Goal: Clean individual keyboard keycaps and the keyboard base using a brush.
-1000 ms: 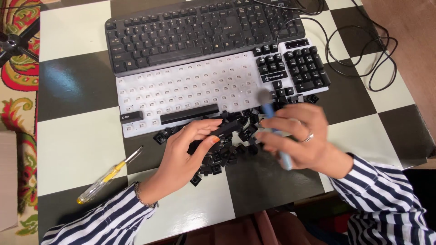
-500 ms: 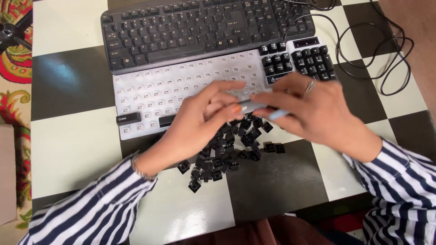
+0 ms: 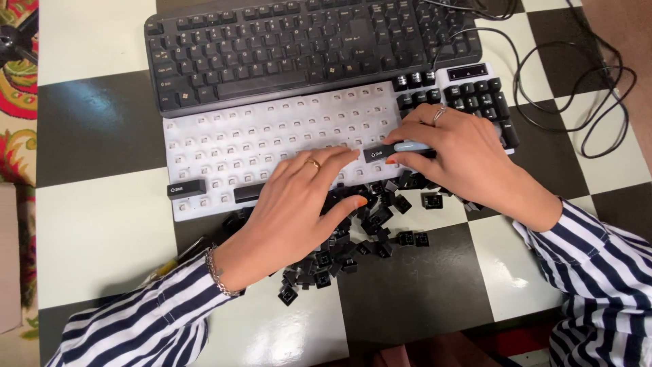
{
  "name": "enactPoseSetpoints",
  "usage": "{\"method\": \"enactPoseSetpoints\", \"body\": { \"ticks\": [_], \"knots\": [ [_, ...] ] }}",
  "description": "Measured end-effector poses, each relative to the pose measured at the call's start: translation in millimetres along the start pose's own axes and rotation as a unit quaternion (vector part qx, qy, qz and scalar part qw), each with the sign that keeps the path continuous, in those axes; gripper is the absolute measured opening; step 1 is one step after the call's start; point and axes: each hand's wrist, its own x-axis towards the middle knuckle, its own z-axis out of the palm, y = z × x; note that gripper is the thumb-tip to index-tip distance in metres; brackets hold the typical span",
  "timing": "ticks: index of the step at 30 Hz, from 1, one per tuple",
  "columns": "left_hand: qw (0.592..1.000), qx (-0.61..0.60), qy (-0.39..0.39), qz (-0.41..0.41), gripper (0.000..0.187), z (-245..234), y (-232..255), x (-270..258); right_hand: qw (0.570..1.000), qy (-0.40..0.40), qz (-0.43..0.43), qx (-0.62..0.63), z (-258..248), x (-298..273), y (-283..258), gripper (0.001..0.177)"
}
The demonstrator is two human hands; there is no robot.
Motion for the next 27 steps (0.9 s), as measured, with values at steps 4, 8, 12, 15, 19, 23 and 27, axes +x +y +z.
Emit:
{"method": "enactPoseSetpoints", "body": {
  "ticks": [4,8,12,15,19,23,27],
  "knots": [
    [0.999,0.033,0.019,0.011,0.054,-2,-6,-4,1.000,-0.004,0.022,0.002,0,5,-8,0.026],
    [0.998,0.046,0.031,0.027,0.048,1,-11,3,1.000,0.010,0.008,-0.008,0,-1,-7,0.026],
    [0.997,0.053,0.034,0.043,0.042,3,-13,13,1.000,-0.005,0.019,0.000,1,1,-3,0.026],
    [0.997,0.049,0.048,0.045,0.040,7,-15,18,0.999,-0.032,0.036,0.017,-2,6,-1,0.026],
    [0.996,0.055,0.049,0.051,0.039,8,-17,26,0.999,-0.030,0.031,0.008,0,8,5,0.027],
    [0.996,0.045,0.054,0.059,0.035,10,-14,27,0.999,-0.044,0.013,0.002,2,4,6,0.031],
    [0.995,0.038,0.066,0.056,0.026,12,-13,30,0.999,-0.041,0.004,-0.028,1,5,4,0.037]
  ]
}}
